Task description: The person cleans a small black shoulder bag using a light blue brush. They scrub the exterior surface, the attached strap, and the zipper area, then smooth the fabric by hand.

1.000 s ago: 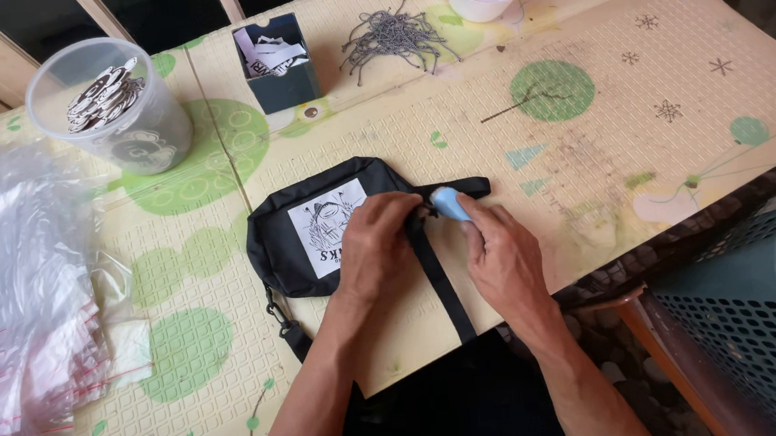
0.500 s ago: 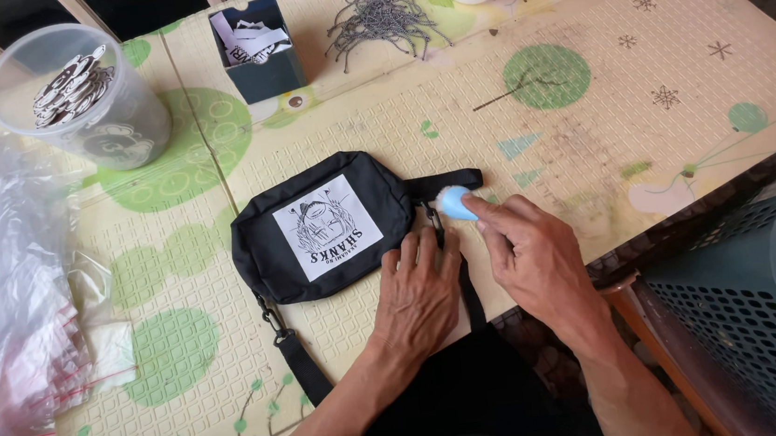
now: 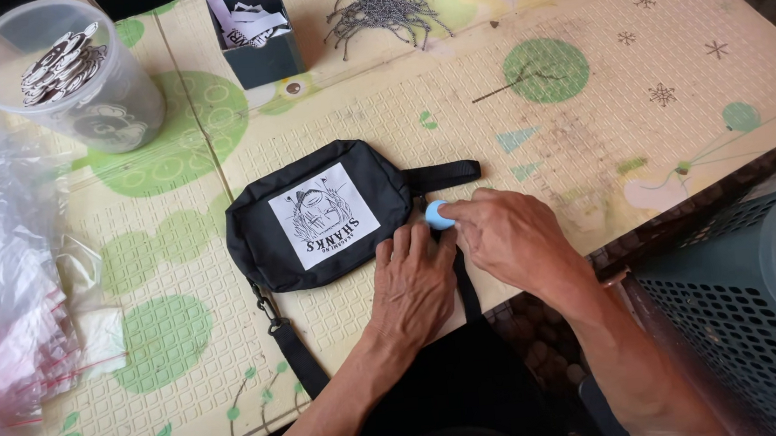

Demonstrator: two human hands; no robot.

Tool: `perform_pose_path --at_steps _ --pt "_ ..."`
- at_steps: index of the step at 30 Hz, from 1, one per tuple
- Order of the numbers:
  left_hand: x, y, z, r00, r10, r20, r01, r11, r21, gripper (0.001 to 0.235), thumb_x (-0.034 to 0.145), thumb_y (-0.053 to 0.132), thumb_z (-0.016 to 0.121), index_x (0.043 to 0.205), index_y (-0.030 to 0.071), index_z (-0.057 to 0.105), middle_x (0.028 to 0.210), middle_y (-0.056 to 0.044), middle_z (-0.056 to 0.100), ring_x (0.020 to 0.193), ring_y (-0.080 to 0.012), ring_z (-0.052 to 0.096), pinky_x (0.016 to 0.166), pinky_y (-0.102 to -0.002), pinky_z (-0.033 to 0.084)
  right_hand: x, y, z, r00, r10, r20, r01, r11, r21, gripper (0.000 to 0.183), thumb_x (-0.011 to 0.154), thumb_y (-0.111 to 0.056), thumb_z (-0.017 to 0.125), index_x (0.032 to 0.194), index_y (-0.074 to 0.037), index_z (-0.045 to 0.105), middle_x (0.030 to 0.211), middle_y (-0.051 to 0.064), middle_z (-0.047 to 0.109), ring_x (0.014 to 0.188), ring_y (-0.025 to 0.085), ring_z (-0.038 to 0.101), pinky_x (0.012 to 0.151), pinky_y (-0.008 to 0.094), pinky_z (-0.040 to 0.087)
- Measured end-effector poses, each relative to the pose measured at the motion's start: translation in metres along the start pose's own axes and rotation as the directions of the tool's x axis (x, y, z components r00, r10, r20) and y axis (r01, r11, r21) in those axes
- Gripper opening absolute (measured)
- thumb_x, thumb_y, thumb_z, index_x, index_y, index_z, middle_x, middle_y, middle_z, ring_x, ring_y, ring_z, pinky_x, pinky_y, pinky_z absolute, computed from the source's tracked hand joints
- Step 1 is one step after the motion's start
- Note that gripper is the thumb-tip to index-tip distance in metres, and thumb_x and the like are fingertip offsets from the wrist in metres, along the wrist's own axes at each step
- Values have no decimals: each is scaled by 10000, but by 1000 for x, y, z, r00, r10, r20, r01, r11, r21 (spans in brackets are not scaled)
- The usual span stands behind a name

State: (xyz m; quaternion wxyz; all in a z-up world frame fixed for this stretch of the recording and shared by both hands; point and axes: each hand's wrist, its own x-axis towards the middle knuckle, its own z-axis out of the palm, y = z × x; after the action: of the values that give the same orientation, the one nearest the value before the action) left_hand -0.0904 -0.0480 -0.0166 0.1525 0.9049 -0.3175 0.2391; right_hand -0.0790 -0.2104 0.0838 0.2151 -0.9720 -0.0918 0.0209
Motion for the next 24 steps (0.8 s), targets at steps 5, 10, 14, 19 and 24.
perform_pose_path --at_steps 5,10,14,19,24 --pt "1 1 -1 1000 2 -25 -2 1000 6 491 792 219 622 1270 107 624 1063 -142 500 1028 -350 529 816 -435 409 -2 1 21 970 -69 -231 31 986 -165 278 940 -212 584 1132 -314 758 799 58 625 742 331 705 642 440 577" --pt "3 11 -4 999 -34 -34 34 999 -4 490 779 226 616 1241 65 608 1037 -166 489 999 -367 528 795 -444 409 -11 14 34 873 -41 -487 -4 996 -91 332 1022 -177 570 1321 -253 693 883 59 592 825 315 704 691 426 580" --pt "13 20 -6 986 -157 -51 155 987 -39 365 840 326 595 1033 24 664 926 -162 503 849 -369 541 688 -448 404 -14 20 44 868 25 -496 58 987 151 331 1005 -166 612 1314 -218 719 921 111 657 898 356 712 746 433 583" --pt "20 10 -6 979 -176 103 184 980 -80 259 770 130 623 985 3 693 969 -181 583 807 -384 610 646 -426 422 -19 12 42 855 107 -507 107 921 374 341 1003 -94 607 1320 -147 723 1013 158 723 966 346 737 820 426 584" --pt "32 -26 7 989 -4 150 14 998 -66 215 754 88 701 963 135 715 857 -104 596 713 -326 658 626 -406 467 -33 13 45 834 289 -470 77 783 617 361 1030 -76 582 1377 -106 678 952 136 717 916 173 681 868 385 591"
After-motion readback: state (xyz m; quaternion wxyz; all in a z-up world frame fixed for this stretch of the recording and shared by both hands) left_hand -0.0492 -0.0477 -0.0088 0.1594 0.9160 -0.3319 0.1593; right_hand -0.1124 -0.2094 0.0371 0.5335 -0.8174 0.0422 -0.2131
